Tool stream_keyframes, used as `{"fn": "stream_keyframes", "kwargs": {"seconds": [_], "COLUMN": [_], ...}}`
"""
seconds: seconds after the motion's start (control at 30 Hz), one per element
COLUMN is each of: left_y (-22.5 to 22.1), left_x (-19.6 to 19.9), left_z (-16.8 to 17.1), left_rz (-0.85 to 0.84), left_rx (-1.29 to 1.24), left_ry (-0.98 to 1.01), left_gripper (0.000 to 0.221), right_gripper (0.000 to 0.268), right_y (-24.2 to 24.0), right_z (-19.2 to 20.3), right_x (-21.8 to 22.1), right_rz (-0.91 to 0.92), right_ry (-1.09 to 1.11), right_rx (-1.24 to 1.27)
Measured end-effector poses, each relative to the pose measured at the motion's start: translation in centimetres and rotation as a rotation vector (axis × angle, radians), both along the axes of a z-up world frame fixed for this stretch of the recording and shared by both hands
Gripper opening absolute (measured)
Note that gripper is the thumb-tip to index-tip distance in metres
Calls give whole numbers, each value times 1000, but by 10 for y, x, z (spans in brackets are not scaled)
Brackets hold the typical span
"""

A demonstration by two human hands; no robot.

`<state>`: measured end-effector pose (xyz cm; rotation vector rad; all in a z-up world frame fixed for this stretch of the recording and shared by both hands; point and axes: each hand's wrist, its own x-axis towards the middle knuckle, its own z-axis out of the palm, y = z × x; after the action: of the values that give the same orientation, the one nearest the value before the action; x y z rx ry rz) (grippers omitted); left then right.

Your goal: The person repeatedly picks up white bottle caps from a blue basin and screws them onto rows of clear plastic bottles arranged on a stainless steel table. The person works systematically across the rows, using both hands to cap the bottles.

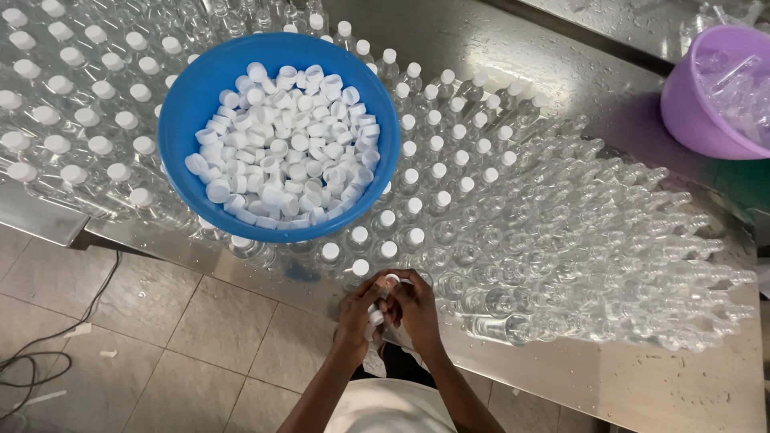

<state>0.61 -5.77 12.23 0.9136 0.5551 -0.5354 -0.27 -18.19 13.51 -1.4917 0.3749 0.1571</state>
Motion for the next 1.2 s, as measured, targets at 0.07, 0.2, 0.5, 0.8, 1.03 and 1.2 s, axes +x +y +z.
{"fn": "stream_keyframes", "kwargs": {"seconds": [0.07, 0.2, 0.5, 0.8, 1.03, 1.2], "left_y": [-3, 1, 8, -13, -23, -37], "left_x": [0, -15, -41, -40, -33, -25], "left_z": [4, 12, 17, 4, 28, 31], "left_rz": [-3, 50, 193, -11, -76, -112], "left_rx": [88, 89, 53, 503, 237, 270], "left_ry": [44, 115, 93, -198, -103, -77], "left_gripper": [39, 38, 16, 13, 15, 26], "right_gripper": [24, 50, 48, 37, 41, 33], "right_y": [6, -8, 0, -33, -57, -61], "right_z": [-1, 1, 16, 33, 31, 4], "right_x": [-3, -18, -70, -70, -55, -31], "right_rz": [-24, 78, 548, 460, 165, -108], "right_ry": [12, 155, -354, -81, -174, -316], "right_rx": [-110, -234, -900, -634, -414, -444]}}
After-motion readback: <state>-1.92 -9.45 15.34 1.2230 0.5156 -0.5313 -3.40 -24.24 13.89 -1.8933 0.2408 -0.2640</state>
